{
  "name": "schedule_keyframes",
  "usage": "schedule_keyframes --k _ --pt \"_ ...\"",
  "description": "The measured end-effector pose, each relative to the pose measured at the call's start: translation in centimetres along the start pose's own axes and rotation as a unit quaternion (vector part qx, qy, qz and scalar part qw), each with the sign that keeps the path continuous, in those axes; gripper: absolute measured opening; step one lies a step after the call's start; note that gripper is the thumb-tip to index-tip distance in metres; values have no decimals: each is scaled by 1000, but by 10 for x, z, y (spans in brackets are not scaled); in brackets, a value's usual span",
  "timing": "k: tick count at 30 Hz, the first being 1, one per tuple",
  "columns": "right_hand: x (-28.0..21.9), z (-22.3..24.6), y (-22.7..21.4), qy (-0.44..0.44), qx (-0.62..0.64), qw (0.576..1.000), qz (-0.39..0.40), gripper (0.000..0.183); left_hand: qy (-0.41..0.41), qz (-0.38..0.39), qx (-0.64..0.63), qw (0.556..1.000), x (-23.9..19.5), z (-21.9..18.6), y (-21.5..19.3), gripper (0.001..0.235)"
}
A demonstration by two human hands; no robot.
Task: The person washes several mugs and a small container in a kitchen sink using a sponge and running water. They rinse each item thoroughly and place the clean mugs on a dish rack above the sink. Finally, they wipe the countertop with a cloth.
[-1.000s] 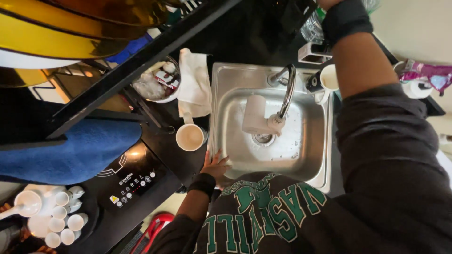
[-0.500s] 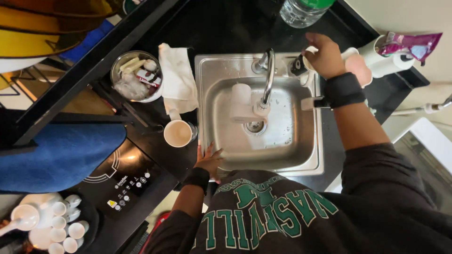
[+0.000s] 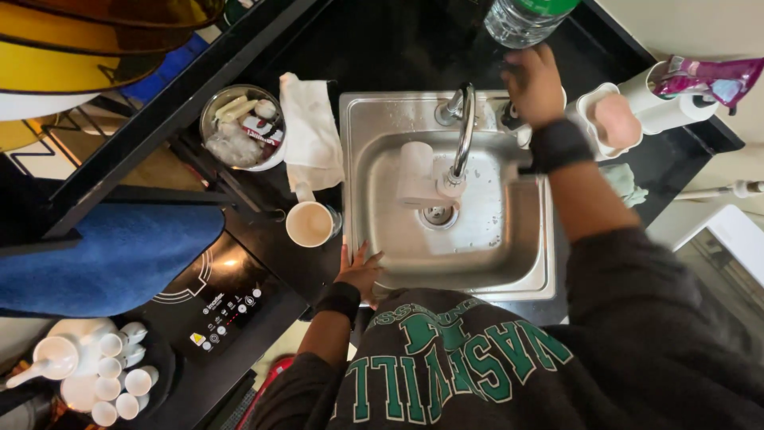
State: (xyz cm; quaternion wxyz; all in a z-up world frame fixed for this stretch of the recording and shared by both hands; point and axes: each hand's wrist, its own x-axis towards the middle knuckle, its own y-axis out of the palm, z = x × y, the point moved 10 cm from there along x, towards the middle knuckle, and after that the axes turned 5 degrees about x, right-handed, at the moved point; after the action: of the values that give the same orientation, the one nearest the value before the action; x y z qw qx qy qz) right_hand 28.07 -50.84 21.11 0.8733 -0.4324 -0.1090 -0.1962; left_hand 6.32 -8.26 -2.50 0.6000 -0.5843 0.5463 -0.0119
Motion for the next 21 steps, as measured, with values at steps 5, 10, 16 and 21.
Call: schedule_keyframes --k 5,10,16,21 --pt "81 75 28 -221 48 962 152 40 5 -23 -10 1000 -1 0 -3 107" --pt "123 39 66 -246 -37 952 180 44 2 -2 -12 1000 7 4 7 113" --pt "155 -1 70 -139 132 964 185 17 6 10 -25 1000 3 3 5 111" --pt "169 -19 59 -144 38 977 153 4 8 -4 -27 1000 3 4 8 110"
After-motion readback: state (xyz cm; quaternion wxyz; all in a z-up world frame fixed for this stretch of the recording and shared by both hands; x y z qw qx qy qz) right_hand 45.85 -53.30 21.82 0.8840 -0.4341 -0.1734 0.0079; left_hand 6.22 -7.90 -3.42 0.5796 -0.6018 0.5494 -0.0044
